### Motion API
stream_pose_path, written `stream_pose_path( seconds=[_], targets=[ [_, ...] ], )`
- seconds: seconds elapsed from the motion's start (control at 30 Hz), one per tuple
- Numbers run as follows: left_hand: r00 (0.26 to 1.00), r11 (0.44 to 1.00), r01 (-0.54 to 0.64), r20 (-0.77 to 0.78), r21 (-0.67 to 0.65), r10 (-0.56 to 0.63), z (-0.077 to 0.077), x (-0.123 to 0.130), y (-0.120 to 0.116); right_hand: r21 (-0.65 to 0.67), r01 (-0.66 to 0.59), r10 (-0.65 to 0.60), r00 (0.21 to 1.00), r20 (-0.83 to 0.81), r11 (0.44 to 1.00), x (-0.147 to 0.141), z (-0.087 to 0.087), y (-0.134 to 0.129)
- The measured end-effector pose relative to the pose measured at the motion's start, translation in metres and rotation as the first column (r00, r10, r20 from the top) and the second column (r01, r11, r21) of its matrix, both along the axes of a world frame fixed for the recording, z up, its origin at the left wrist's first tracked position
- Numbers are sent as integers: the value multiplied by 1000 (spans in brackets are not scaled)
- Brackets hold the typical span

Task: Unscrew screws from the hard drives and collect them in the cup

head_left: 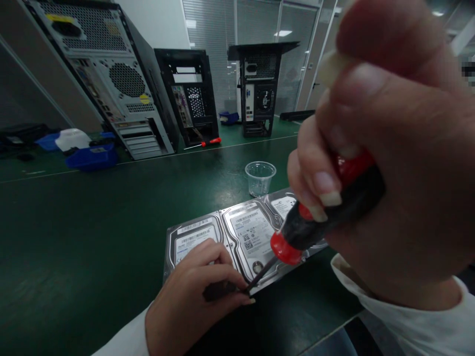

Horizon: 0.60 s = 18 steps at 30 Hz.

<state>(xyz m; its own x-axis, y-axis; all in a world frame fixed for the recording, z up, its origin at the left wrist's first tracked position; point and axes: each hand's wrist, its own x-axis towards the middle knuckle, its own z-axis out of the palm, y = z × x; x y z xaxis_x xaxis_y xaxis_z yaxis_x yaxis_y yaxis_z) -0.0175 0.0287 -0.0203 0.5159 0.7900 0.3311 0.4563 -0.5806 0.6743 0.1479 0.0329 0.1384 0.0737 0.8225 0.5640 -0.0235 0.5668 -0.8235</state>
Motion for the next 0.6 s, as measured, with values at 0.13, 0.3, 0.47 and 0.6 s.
stream_pose_path(
  seconds=[0.13, 0.3, 0.47, 0.6],
  targets=[
    [999, 1000, -8, -38, -9, 7, 1, 1, -3, -29, -12, 13, 998, 57, 1000, -1, 2, -3],
    [993, 998, -56, -100, 33, 59, 4, 3, -6, -129, 16, 16, 970, 241, 992, -3, 16, -4],
    [967, 985, -80, -227, 153, 114, 9, 7, -10, 153, -179, 138, 959, 247, 972, -5, 6, -9],
    [949, 934, -140, -224, 328, 220, 12, 13, -18, 297, -322, 245, 932, 268, 899, -2, -2, -14]
  ],
)
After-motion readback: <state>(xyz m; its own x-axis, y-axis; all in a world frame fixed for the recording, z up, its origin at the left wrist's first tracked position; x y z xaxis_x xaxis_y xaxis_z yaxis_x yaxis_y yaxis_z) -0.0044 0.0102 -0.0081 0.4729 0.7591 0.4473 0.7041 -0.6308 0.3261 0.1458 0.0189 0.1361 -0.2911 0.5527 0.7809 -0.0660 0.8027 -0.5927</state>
